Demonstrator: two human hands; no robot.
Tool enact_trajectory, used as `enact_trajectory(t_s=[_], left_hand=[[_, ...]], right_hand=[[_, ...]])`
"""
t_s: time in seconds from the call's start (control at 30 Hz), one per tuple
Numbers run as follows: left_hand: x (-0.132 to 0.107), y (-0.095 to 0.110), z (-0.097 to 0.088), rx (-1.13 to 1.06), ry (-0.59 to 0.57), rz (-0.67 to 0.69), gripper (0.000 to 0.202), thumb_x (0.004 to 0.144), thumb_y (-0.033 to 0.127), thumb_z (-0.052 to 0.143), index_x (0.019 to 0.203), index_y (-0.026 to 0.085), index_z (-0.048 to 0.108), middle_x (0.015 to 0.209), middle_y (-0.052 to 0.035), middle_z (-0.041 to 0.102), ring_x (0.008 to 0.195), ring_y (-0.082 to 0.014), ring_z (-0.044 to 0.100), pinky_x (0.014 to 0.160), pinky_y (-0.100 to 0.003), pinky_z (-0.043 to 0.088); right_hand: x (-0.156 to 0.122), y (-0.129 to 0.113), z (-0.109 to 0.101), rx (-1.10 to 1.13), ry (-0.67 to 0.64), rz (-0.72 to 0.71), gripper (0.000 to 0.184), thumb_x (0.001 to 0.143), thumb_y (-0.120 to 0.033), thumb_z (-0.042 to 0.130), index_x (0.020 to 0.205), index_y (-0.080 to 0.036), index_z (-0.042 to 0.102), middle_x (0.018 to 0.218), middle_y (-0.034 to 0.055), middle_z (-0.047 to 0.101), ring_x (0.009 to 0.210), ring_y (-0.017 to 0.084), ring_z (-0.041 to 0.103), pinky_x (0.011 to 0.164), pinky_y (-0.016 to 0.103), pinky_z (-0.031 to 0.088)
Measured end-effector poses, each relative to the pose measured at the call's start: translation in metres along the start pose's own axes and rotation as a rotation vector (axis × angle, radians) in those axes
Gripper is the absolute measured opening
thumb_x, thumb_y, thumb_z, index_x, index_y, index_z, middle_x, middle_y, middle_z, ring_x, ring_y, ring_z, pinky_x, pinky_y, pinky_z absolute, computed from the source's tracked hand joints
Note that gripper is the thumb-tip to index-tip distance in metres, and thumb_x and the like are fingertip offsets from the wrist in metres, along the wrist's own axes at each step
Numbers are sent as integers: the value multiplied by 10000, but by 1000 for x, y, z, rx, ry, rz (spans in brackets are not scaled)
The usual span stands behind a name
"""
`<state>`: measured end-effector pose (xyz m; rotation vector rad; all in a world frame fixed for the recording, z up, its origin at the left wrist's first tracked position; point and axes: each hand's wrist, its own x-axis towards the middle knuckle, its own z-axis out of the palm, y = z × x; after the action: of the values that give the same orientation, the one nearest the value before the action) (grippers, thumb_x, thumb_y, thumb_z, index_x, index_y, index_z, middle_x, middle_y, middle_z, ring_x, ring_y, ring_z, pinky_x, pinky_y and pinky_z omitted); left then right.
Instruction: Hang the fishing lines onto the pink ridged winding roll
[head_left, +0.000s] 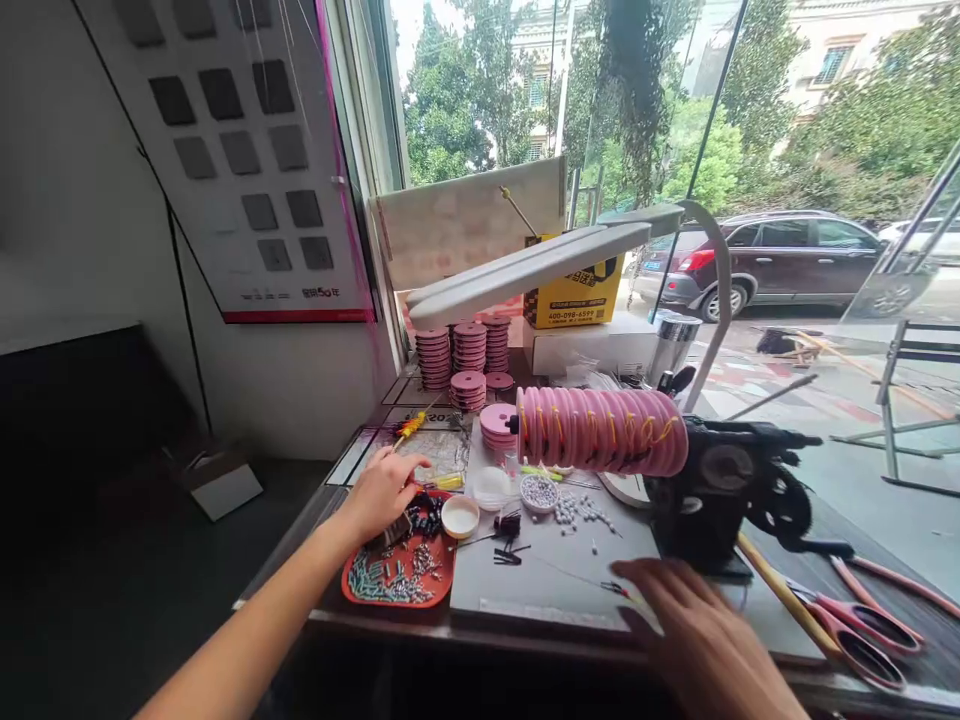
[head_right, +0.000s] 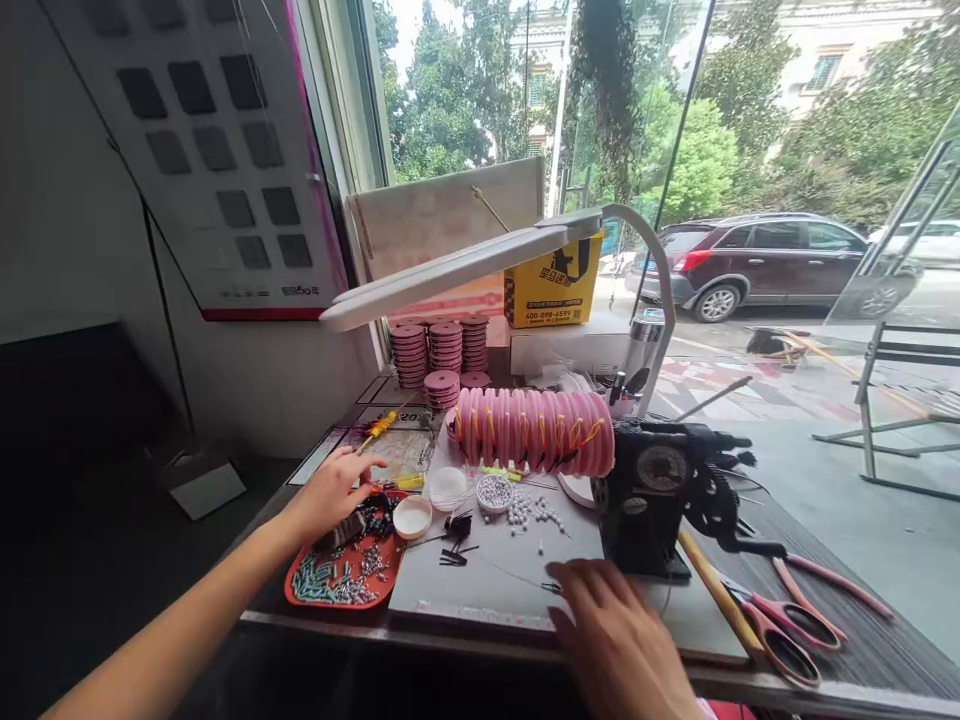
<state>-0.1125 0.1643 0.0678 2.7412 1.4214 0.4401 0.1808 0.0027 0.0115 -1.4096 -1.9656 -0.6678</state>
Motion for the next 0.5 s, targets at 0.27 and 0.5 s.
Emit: enact_trajectory(t_s=[0.27, 0.5], left_hand=[[-22, 38, 1, -52, 153, -86, 585, 626, -46, 375, 1168, 135, 498, 1172, -126, 579, 1106, -245, 500, 973, -444, 347], [-39, 168, 45, -424, 398, 362, 371, 705, 22, 442, 994, 218, 569, 925, -43, 644, 861, -178, 584, 775, -279, 482]], right_hand=[[-33, 38, 7, -126, 177, -309, 287, 913, -283, 333, 865, -204, 605, 747, -1, 695, 651, 133, 654, 597, 236, 483], [-63, 56, 21, 101, 121, -206, 196, 878, -335, 475, 902, -213, 628, 869, 14, 696, 792, 155, 653, 700, 256, 496]])
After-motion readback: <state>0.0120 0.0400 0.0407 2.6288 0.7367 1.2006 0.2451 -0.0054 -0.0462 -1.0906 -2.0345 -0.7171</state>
